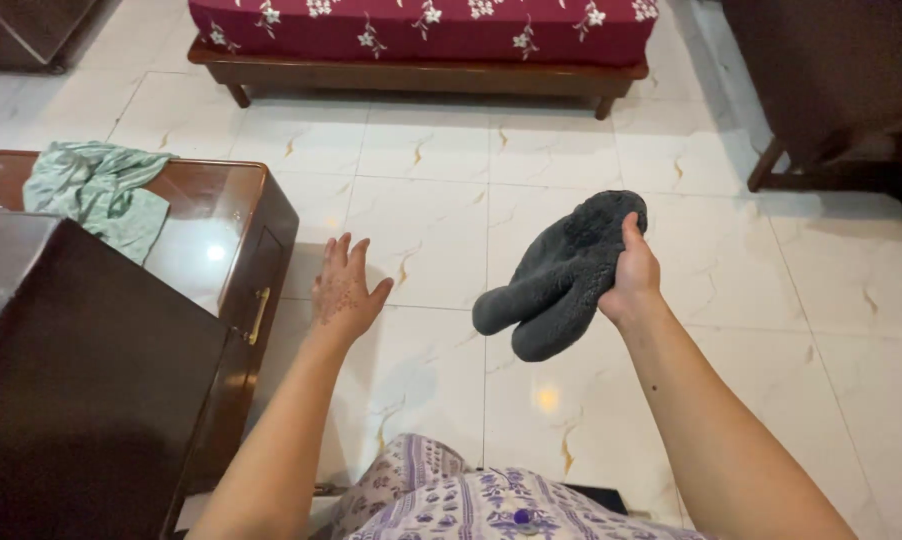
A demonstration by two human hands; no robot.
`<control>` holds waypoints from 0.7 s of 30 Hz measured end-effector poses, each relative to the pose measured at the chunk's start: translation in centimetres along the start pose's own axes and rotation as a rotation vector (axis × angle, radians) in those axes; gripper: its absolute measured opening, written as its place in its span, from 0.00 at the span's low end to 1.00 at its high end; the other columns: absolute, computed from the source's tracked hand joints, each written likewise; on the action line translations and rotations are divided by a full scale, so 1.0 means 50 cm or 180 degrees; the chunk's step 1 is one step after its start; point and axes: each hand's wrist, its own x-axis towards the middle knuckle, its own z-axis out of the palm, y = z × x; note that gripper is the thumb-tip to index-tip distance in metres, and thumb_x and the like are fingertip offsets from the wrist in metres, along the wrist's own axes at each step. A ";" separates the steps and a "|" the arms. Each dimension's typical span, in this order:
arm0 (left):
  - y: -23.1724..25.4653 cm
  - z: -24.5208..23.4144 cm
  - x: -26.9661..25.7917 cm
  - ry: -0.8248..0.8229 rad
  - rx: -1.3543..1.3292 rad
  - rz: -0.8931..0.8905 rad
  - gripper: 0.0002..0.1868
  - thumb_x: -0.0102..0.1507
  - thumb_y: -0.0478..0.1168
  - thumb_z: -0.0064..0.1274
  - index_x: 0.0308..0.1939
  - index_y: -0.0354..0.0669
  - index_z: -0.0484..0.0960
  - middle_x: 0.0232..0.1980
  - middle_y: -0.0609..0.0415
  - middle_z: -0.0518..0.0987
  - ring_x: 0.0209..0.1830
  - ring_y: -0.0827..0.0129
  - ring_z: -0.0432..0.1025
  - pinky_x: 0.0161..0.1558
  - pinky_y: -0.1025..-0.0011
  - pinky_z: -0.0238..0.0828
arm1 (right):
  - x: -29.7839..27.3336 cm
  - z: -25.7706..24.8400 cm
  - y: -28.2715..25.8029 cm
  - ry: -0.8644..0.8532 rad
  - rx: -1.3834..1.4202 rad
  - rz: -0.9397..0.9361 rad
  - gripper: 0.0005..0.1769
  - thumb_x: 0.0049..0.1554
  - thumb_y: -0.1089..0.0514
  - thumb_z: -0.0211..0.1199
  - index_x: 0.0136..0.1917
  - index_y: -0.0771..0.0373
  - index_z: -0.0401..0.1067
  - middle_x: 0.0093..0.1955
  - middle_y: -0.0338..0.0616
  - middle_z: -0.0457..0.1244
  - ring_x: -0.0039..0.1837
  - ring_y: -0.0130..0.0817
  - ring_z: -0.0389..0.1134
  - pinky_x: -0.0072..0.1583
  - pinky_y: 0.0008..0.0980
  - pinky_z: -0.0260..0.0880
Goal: The person cleans a wooden table and nightstand using a cloth and washes the cloth in a sink.
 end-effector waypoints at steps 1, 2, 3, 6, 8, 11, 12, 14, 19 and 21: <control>-0.014 -0.006 0.022 -0.0024 0.0075 -0.0074 0.41 0.60 0.53 0.60 0.74 0.51 0.61 0.82 0.50 0.50 0.83 0.54 0.41 0.70 0.37 0.48 | 0.029 0.015 -0.003 -0.0197 -0.0047 -0.0053 0.32 0.67 0.35 0.42 0.66 0.61 0.69 0.65 0.49 0.67 0.67 0.49 0.68 0.69 0.55 0.68; -0.039 -0.013 0.043 0.0000 0.0075 -0.0113 0.41 0.60 0.53 0.60 0.74 0.51 0.61 0.82 0.50 0.50 0.83 0.54 0.41 0.70 0.37 0.48 | 0.057 0.036 -0.005 -0.0234 -0.0061 -0.0030 0.32 0.67 0.35 0.42 0.66 0.61 0.69 0.65 0.49 0.67 0.67 0.49 0.68 0.69 0.55 0.68; -0.060 -0.015 0.066 0.0057 0.0155 -0.0141 0.42 0.60 0.53 0.60 0.74 0.51 0.61 0.82 0.50 0.50 0.83 0.54 0.41 0.70 0.38 0.48 | 0.085 0.052 -0.012 -0.0147 -0.0085 0.0039 0.31 0.67 0.35 0.42 0.65 0.60 0.69 0.65 0.49 0.66 0.67 0.50 0.68 0.68 0.55 0.68; -0.114 -0.044 0.152 0.0236 0.0287 -0.0161 0.42 0.59 0.54 0.60 0.74 0.49 0.61 0.81 0.48 0.51 0.83 0.52 0.41 0.69 0.38 0.50 | 0.187 0.105 -0.021 -0.0126 -0.0119 0.0125 0.32 0.66 0.34 0.41 0.65 0.60 0.69 0.65 0.50 0.66 0.67 0.51 0.68 0.68 0.57 0.68; -0.140 -0.057 0.232 0.0332 0.0342 -0.0134 0.42 0.60 0.54 0.60 0.74 0.48 0.61 0.81 0.47 0.52 0.83 0.51 0.42 0.69 0.38 0.51 | 0.270 0.131 -0.027 -0.0160 -0.0117 0.0139 0.32 0.66 0.34 0.41 0.65 0.60 0.69 0.65 0.51 0.66 0.66 0.51 0.68 0.67 0.57 0.68; -0.189 -0.068 0.357 0.0495 0.0349 -0.0066 0.42 0.60 0.53 0.60 0.74 0.46 0.62 0.80 0.44 0.54 0.83 0.50 0.43 0.68 0.38 0.52 | 0.384 0.170 -0.022 -0.0049 -0.0067 0.0127 0.31 0.66 0.34 0.41 0.65 0.59 0.69 0.65 0.50 0.67 0.67 0.51 0.68 0.68 0.57 0.68; -0.198 -0.073 0.407 0.0560 0.0316 -0.0085 0.42 0.60 0.53 0.60 0.74 0.46 0.63 0.80 0.44 0.55 0.82 0.50 0.44 0.68 0.39 0.53 | 0.428 0.187 -0.030 -0.0114 -0.0082 0.0088 0.31 0.67 0.34 0.42 0.65 0.59 0.68 0.64 0.50 0.67 0.67 0.51 0.68 0.68 0.57 0.67; -0.221 -0.088 0.507 0.0662 0.0284 -0.0119 0.42 0.59 0.53 0.60 0.74 0.46 0.63 0.80 0.43 0.55 0.82 0.50 0.45 0.68 0.39 0.54 | 0.508 0.238 -0.041 -0.0219 -0.0100 0.0043 0.31 0.67 0.34 0.42 0.65 0.60 0.68 0.64 0.51 0.67 0.67 0.52 0.68 0.69 0.57 0.67; -0.263 -0.118 0.694 0.0630 0.0387 -0.0170 0.42 0.59 0.52 0.61 0.73 0.44 0.63 0.80 0.43 0.55 0.81 0.47 0.45 0.68 0.41 0.54 | 0.640 0.353 -0.051 0.0070 -0.0211 0.0025 0.33 0.67 0.34 0.41 0.68 0.61 0.67 0.68 0.50 0.64 0.70 0.50 0.65 0.71 0.55 0.64; -0.273 -0.120 0.757 0.0633 0.0399 -0.0173 0.42 0.59 0.52 0.61 0.73 0.45 0.63 0.79 0.42 0.55 0.81 0.47 0.46 0.67 0.41 0.54 | 0.706 0.370 -0.050 0.0032 -0.0229 -0.0039 0.32 0.66 0.35 0.41 0.68 0.60 0.66 0.70 0.49 0.63 0.71 0.49 0.64 0.72 0.54 0.63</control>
